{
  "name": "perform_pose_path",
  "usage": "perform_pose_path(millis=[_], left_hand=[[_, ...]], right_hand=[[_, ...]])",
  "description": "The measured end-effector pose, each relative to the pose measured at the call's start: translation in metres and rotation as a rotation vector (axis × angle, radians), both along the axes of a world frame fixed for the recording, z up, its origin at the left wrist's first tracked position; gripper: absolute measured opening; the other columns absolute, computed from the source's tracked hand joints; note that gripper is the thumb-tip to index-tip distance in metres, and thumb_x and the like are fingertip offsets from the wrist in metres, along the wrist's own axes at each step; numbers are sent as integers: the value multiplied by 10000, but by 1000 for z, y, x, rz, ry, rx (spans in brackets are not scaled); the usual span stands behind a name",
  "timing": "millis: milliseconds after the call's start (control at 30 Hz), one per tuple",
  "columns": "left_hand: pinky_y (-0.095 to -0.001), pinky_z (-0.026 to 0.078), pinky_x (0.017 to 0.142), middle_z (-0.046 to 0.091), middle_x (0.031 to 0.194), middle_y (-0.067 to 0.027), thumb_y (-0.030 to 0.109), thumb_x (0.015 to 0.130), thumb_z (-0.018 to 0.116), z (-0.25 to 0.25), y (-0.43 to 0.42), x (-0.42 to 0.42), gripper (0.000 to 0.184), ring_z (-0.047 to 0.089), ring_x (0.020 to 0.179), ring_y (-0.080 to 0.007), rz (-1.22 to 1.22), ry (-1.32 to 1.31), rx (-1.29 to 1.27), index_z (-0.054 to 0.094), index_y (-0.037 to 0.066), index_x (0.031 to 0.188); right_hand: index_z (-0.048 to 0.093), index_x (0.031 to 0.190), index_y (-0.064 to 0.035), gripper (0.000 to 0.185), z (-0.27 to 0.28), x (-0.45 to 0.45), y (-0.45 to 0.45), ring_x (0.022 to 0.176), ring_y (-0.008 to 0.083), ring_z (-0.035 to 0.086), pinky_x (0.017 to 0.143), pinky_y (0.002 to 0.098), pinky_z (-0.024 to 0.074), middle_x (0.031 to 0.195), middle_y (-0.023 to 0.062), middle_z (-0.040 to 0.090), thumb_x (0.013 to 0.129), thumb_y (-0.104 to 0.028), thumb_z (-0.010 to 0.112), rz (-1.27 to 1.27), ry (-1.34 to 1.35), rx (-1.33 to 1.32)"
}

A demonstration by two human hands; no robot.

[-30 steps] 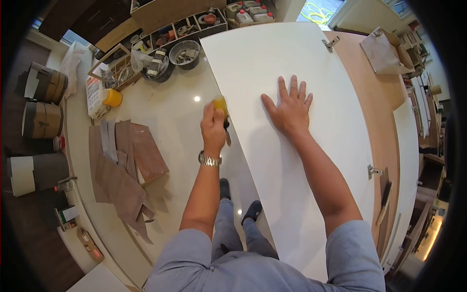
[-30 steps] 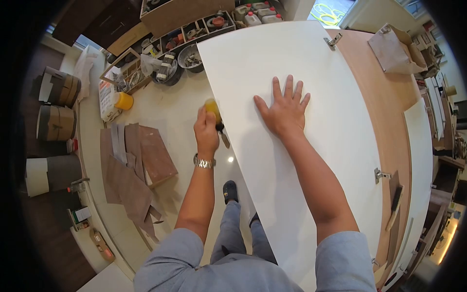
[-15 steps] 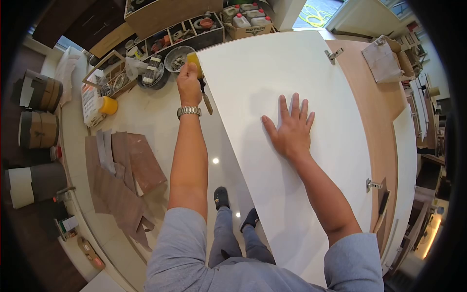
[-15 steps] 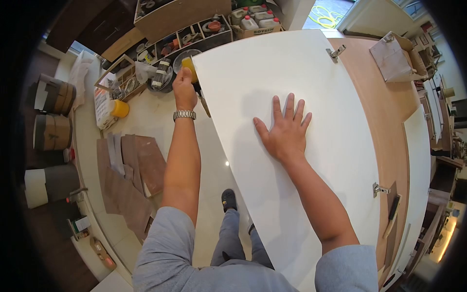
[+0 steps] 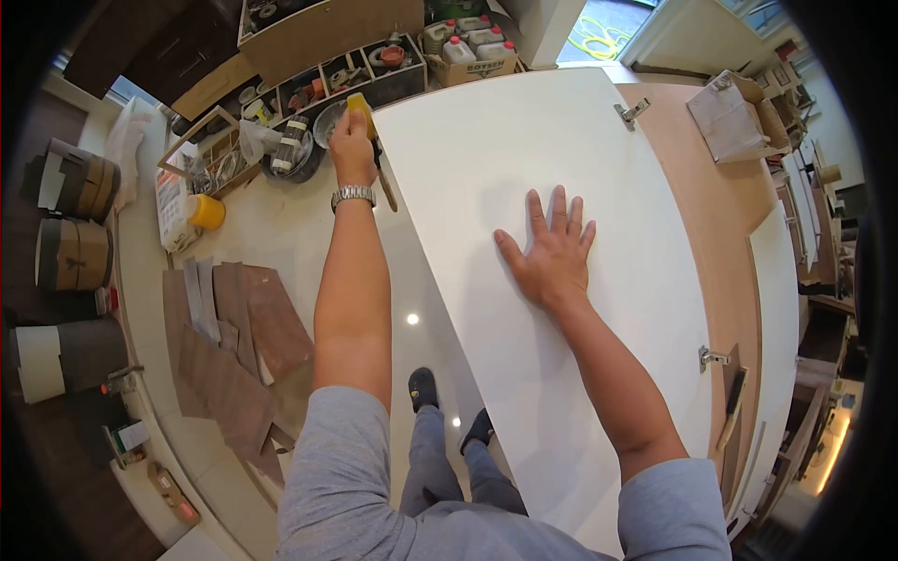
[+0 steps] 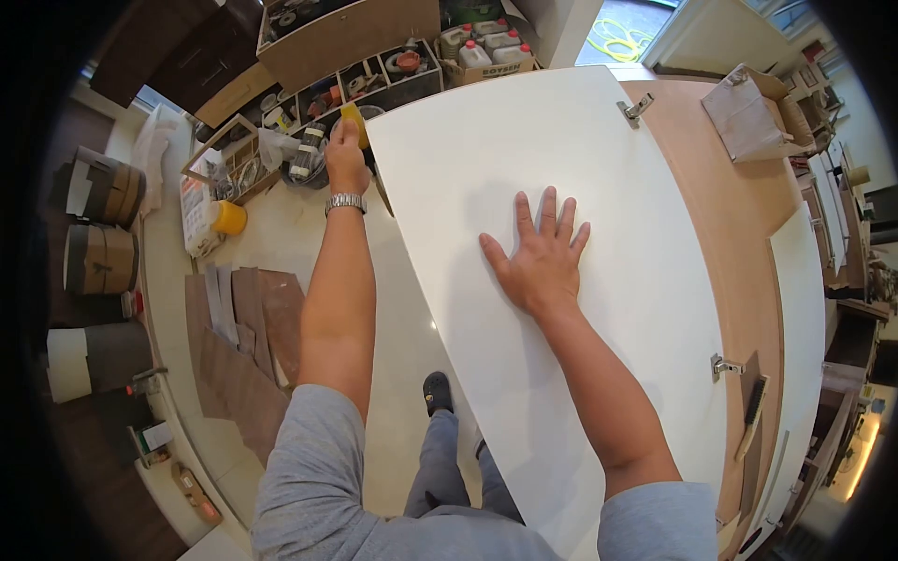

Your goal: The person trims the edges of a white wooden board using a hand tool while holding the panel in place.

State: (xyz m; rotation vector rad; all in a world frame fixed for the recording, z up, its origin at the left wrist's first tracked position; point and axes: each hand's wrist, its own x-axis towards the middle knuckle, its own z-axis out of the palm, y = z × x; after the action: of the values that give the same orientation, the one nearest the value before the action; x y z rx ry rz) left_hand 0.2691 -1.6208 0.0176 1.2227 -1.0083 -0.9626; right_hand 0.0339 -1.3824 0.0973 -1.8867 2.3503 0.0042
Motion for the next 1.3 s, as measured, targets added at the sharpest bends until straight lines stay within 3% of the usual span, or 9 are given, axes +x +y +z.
perform_pose_path(millis=[67,100,233,300,433,633,700,1167,1300], left_hand=[[-314,451,994,670,1265,-139,327,1073,517,12,33,-2,490,613,1125,-203,-25,-60,23,578,-89,1324],[-323,466,873,694,1070,-112,270,1054,534,-8,41,3,382,600,944,-197,-32,-112,-38,633,-42,1252],[-338,465,934,658,1115,-129,198,1053,519,-11,141,-11,335,617,1032,-237,-92,-86,-6,598,-28,1288],[-346,494,840,642,1044,-122,181,1036,534,-1,201,-17,303,625,918,-233,-109,-195,29,602,-8,1263],[-303,493,750,603,1019,-73,135,1030,543,-14,331,-35,277,570,805,-172,-175,42,44,593,-3,1265],[-275,453,876,584,1160,-59,308,1066,532,-13,448,-52,379,553,983,-140,-298,262,145,579,-4,1278],[-286,463,906,591,1183,-86,288,1055,562,-19,443,-54,381,577,1034,-178,-274,319,135,577,-15,1286],[-275,489,812,637,1118,-35,161,1042,549,-25,208,-31,298,579,896,-128,-90,328,13,625,21,1294],[-266,463,918,641,1124,-22,195,1065,515,-25,149,-22,339,566,1012,-117,-93,365,5,594,-11,1322]], right_hand=[[258,1610,-147,831,0,-1,1,1538,437,64,1218,607,52,1669,207,141,978,-669,393,-9,12,-5],[258,1611,-152,831,0,1,0,1539,434,66,1219,604,54,1670,201,143,976,-671,393,-9,15,-7],[256,1612,-160,837,0,4,0,1542,422,68,1224,591,59,1672,192,146,973,-684,384,-25,42,0],[253,1613,-162,842,0,5,0,1545,412,68,1228,579,57,1673,186,146,971,-693,379,-23,55,-3],[277,1604,-151,851,-6,6,1,1545,401,92,1227,576,67,1666,187,174,963,-699,400,-21,61,-40],[269,1607,-153,878,-12,3,-1,1549,389,85,1236,553,65,1669,183,167,952,-725,386,-25,66,-31],[275,1604,-148,875,-10,5,-1,1547,389,97,1236,551,67,1665,191,175,954,-722,389,-21,49,-45],[275,1594,-82,830,-12,5,-3,1535,438,97,1226,569,67,1653,240,169,992,-636,417,23,26,-39],[260,1595,-71,820,-15,1,-3,1534,446,85,1221,579,64,1656,244,145,998,-604,435,37,28,-30]])
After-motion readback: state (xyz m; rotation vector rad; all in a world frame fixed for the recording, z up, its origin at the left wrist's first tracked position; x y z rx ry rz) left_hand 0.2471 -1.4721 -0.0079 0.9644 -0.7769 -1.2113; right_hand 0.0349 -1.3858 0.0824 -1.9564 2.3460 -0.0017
